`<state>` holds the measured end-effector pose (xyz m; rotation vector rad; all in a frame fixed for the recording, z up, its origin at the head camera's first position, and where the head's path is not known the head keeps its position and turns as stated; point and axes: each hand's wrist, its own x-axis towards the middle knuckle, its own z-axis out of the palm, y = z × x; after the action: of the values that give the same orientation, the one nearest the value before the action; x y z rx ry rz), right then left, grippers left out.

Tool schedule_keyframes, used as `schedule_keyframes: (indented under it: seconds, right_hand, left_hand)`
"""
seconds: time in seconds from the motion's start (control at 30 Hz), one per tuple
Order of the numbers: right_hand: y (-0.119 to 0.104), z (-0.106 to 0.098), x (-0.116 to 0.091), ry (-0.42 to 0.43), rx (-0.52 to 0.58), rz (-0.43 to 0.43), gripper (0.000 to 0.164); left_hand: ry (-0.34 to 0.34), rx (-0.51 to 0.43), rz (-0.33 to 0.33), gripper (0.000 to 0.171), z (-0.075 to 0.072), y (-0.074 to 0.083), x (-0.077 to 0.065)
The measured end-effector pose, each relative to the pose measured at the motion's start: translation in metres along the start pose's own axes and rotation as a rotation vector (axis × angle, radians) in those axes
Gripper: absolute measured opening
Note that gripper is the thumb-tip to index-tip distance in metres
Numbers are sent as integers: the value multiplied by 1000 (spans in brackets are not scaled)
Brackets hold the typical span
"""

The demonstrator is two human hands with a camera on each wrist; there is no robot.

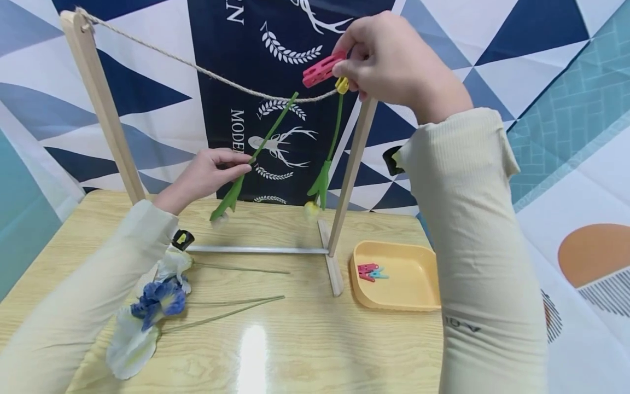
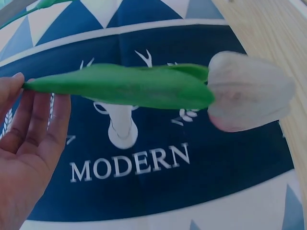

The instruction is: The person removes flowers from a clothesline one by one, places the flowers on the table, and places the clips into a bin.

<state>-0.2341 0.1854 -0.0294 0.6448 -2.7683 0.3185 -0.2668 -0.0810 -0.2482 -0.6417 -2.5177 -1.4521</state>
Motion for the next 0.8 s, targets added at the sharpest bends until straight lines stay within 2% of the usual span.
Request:
schedule_keyframes:
  seconds: [0.17,0.3,0.4,0.5,0.6,0.8]
  right_hand:
    - [8,1,-13,14,63,9,37]
    - [20,2,-32,19,138,29,39]
    - [31,6,-45,5,145,37,38]
    - [45,14,-59,-36,152,59,35]
    - [63,27,-76,-100,209,106,32]
    - [104,71,-110,-203,268,216,29]
  left_hand:
    - [-52,48,-36,25,-9,-6,-7]
    - [-129,84,-23,24,-13,-11,-10]
    - [-192,112,-19,24,-14,-15,-13]
    - [-276,138,-30,23,-14,-18,-16]
    - [-378,173,-20,22,-10,-24,-20]
    - [-595,199,31,22,11,-43,-30]
